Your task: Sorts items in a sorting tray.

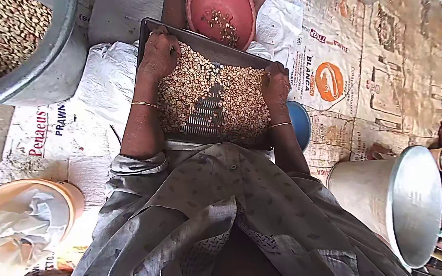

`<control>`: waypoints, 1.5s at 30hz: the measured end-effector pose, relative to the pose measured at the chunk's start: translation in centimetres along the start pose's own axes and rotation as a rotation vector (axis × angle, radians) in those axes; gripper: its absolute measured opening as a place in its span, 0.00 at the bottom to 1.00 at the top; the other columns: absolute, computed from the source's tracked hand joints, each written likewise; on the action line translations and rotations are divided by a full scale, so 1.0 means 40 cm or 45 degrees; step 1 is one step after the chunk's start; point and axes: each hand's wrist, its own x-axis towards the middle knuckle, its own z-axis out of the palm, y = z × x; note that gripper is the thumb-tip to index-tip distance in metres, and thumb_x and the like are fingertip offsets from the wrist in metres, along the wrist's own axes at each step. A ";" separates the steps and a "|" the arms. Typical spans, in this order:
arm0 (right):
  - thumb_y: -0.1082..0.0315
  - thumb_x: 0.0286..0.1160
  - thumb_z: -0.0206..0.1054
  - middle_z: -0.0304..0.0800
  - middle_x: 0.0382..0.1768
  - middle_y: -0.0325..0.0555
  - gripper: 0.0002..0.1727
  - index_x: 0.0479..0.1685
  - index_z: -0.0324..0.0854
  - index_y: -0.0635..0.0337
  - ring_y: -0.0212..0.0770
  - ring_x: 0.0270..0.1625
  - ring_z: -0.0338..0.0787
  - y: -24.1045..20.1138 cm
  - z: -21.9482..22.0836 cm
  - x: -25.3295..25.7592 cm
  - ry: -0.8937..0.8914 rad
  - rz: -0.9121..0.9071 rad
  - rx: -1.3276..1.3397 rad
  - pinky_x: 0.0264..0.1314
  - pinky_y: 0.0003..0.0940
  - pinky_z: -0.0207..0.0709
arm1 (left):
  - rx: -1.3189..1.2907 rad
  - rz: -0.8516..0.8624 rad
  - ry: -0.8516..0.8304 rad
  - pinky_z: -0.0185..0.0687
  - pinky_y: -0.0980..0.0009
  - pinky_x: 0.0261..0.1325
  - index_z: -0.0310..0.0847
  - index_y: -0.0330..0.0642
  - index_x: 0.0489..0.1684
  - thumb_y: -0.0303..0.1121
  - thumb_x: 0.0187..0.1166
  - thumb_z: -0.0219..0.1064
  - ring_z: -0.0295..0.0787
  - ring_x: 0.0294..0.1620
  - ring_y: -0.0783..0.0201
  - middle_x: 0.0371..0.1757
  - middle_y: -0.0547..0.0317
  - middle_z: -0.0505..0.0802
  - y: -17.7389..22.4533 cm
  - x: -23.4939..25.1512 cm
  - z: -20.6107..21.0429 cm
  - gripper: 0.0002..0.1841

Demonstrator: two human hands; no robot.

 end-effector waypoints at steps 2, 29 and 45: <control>0.64 0.81 0.63 0.82 0.73 0.60 0.20 0.65 0.84 0.66 0.59 0.79 0.78 -0.043 0.003 -0.012 0.070 -0.098 0.135 0.78 0.54 0.71 | -0.005 0.013 0.005 0.62 0.39 0.81 0.87 0.27 0.53 0.23 0.81 0.58 0.74 0.75 0.29 0.64 0.23 0.83 -0.004 0.003 0.002 0.13; 0.75 0.82 0.60 0.88 0.59 0.51 0.18 0.70 0.76 0.67 0.37 0.44 0.93 -0.194 0.091 -0.099 -0.719 -0.411 1.175 0.44 0.33 0.89 | -0.028 0.053 -0.042 0.61 0.45 0.83 0.88 0.29 0.53 0.25 0.81 0.58 0.75 0.76 0.34 0.65 0.27 0.84 -0.034 0.014 -0.001 0.14; 0.75 0.80 0.62 0.90 0.43 0.50 0.09 0.52 0.83 0.68 0.36 0.37 0.91 -0.180 0.130 -0.104 -0.591 -0.324 1.019 0.43 0.33 0.88 | -0.043 0.047 -0.047 0.63 0.43 0.81 0.87 0.29 0.51 0.25 0.81 0.58 0.75 0.74 0.34 0.65 0.28 0.84 -0.029 0.012 -0.003 0.13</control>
